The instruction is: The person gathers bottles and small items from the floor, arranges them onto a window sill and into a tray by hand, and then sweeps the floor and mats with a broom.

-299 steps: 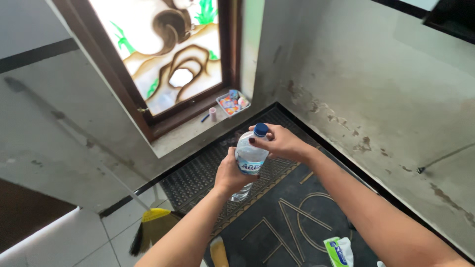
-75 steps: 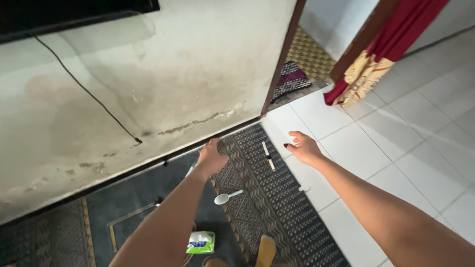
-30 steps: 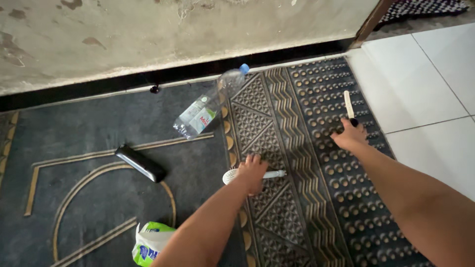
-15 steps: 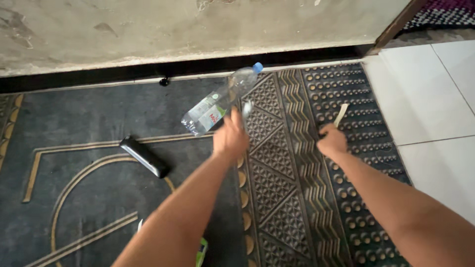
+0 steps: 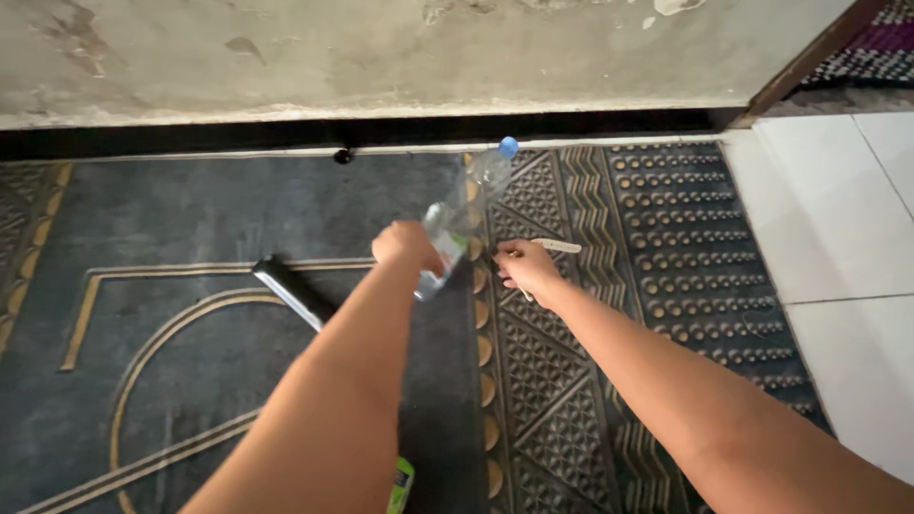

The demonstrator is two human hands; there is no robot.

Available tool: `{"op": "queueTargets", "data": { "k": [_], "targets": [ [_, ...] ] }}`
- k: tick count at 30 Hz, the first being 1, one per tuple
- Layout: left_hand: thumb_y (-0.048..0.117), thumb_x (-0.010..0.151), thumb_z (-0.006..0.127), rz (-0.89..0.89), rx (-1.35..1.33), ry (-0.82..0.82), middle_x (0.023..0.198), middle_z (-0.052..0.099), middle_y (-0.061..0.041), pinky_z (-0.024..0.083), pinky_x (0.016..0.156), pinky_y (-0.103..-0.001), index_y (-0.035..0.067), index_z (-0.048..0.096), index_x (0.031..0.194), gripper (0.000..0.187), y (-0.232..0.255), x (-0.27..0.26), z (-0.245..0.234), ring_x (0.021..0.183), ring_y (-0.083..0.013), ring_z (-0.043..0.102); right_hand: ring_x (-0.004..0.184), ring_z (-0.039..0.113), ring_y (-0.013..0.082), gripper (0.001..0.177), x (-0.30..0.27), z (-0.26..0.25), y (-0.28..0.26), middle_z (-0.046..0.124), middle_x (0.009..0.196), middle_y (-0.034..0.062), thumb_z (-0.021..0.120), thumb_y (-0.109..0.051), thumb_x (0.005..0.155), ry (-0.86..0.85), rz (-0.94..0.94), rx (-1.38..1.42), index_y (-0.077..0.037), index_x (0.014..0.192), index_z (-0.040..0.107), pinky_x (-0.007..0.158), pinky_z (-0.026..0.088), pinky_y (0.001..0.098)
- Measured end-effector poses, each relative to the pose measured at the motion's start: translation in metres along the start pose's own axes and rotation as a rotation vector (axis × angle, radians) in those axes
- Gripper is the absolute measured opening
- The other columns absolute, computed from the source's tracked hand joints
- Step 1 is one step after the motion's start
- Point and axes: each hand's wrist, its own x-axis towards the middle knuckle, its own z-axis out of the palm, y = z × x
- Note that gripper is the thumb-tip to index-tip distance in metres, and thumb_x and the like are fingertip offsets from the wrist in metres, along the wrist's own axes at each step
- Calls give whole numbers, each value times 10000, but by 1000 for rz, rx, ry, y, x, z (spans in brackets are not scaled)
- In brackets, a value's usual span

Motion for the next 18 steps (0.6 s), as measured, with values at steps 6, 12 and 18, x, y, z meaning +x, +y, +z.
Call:
{"op": "queueTargets", "data": {
  "k": [6, 12, 18],
  "targets": [
    [419, 468, 933, 294, -577, -191, 890, 798, -117, 652, 691, -394, 51, 807, 972, 637, -7, -43, 49, 741, -243, 777, 825, 594, 204, 390, -16, 15, -33, 625, 965, 52, 740, -448, 924, -11, 205, 357, -146, 1169, 715, 707, 517, 414],
    [460, 499, 899, 250, -620, -38, 913, 791, -157, 627, 741, -369, 37, 743, 1068, 726, -3, -99, 48, 767, -261, 791, 839, 700, 169, 354, -45, 9, -69, 726, 934, 6, 737, -436, 854, -138, 135, 538, -156, 1070, 717, 721, 556, 406],
    [590, 494, 925, 378, -540, 153, 1147, 716, -221, 530, 950, -428, -19, 631, 1206, 982, 1, -136, -11, 1095, -337, 685, 806, 689, 143, 289, -70, -7, -132, 696, 933, 18, 791, -270, 879, -260, -134, 603, -86, 1087, 708, 740, 577, 338]
  ]
}}
